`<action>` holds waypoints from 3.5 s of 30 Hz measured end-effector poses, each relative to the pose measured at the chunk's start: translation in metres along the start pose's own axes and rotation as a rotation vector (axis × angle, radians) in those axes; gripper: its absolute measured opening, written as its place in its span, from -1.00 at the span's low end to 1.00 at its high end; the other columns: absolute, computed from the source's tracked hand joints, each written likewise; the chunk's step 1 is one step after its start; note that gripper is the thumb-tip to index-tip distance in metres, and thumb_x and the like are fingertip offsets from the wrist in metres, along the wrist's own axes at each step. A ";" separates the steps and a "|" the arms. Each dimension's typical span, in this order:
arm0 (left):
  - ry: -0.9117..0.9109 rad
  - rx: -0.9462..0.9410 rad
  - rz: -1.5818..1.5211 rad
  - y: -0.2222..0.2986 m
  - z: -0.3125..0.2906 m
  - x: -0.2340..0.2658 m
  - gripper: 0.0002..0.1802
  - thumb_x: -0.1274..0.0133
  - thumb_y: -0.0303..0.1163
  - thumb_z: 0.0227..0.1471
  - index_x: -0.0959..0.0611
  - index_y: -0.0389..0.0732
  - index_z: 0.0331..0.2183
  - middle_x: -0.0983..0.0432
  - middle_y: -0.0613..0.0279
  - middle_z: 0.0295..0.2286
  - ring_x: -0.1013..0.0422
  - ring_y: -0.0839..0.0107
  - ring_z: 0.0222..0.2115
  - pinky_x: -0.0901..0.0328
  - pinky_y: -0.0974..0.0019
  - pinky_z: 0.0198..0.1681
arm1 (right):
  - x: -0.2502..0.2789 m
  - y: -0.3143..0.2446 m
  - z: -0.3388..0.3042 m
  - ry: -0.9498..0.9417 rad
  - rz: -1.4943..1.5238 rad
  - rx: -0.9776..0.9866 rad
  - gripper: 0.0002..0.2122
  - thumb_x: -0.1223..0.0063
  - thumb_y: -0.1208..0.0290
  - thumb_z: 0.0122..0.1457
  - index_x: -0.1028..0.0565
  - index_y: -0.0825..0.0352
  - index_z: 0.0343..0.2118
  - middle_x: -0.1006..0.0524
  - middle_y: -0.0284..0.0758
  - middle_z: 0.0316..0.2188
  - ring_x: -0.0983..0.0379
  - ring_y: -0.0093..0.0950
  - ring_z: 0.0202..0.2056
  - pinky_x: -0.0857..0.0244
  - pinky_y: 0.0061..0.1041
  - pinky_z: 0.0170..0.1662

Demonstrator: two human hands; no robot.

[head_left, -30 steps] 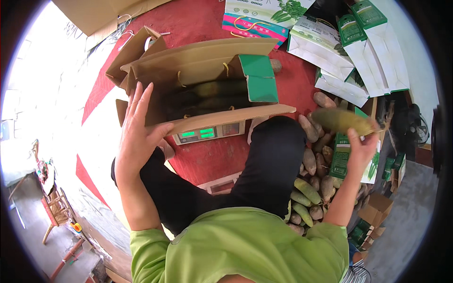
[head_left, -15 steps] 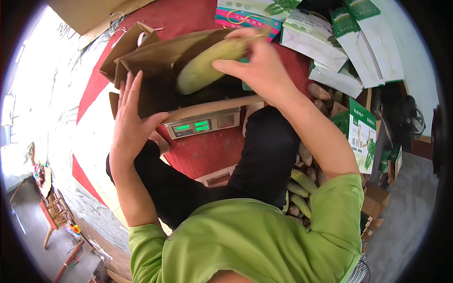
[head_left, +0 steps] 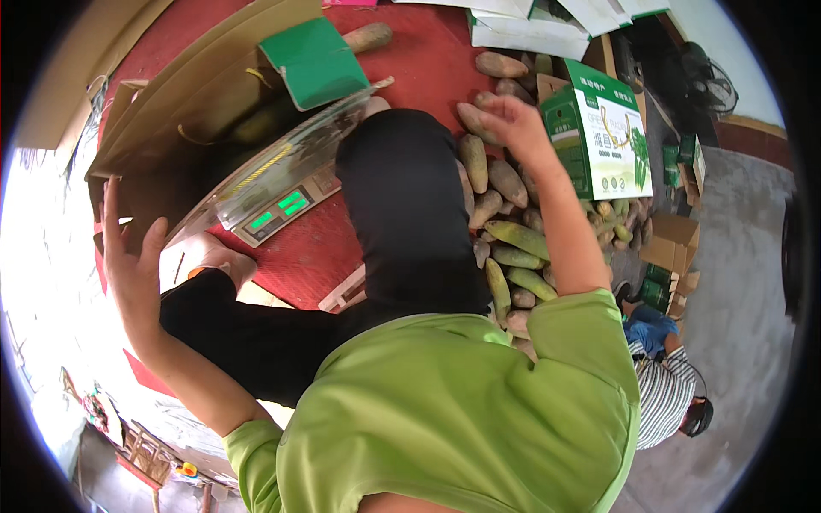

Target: Weighing produce on a scale and placing them into cardboard boxes.

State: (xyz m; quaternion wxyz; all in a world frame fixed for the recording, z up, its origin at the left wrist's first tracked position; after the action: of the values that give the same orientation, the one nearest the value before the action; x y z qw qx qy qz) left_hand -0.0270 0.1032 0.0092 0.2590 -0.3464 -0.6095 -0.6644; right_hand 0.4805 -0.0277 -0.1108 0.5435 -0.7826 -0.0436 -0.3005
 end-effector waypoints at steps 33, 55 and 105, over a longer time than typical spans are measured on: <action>0.202 0.053 -0.261 -0.014 0.001 0.011 -0.38 -0.18 -0.55 -0.05 -0.46 -0.05 0.09 -0.42 0.17 -0.02 -0.42 0.61 -0.36 -0.34 0.53 -0.28 | -0.066 0.327 -0.247 -0.383 -0.920 -0.785 -0.63 -0.27 0.30 -0.13 -0.42 0.05 -0.20 -0.45 -0.25 -0.14 -0.43 -0.22 -0.07 -0.36 -0.25 -0.06; 0.040 -0.031 0.020 0.009 -0.004 0.015 0.12 -0.28 -0.59 -0.46 -0.18 -0.12 0.22 -0.02 0.10 0.24 0.07 0.19 0.27 -0.03 0.11 0.24 | 0.025 0.174 -0.149 0.176 -0.490 -0.062 -0.57 -0.27 0.62 -0.27 -0.46 0.34 -0.22 -0.45 -0.17 -0.26 -0.40 -0.20 -0.17 -0.32 -0.28 -0.12; 0.074 0.027 -0.215 -0.023 0.015 0.005 -0.43 -0.03 -0.41 0.12 -0.32 -0.13 0.17 -0.21 0.20 0.15 -0.31 0.30 0.04 -0.21 0.25 0.13 | -0.025 0.288 -0.179 -0.097 -0.673 -0.566 -0.81 -0.12 0.37 -0.06 -0.57 0.22 -0.33 -0.57 -0.13 -0.38 -0.49 -0.11 -0.25 -0.37 -0.22 -0.16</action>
State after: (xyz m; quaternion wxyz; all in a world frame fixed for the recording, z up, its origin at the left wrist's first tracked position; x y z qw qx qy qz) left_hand -0.0455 0.1208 -0.0014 0.2132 -0.2505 -0.6422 -0.6923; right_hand 0.4982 -0.2953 -0.3205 0.1768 -0.8561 -0.2374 -0.4238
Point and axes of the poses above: each hand's wrist, its own z-axis towards the middle knuckle, its own x-axis out of the back of the hand, y = z × x, the point moved 8 cm from there along z, towards the middle knuckle
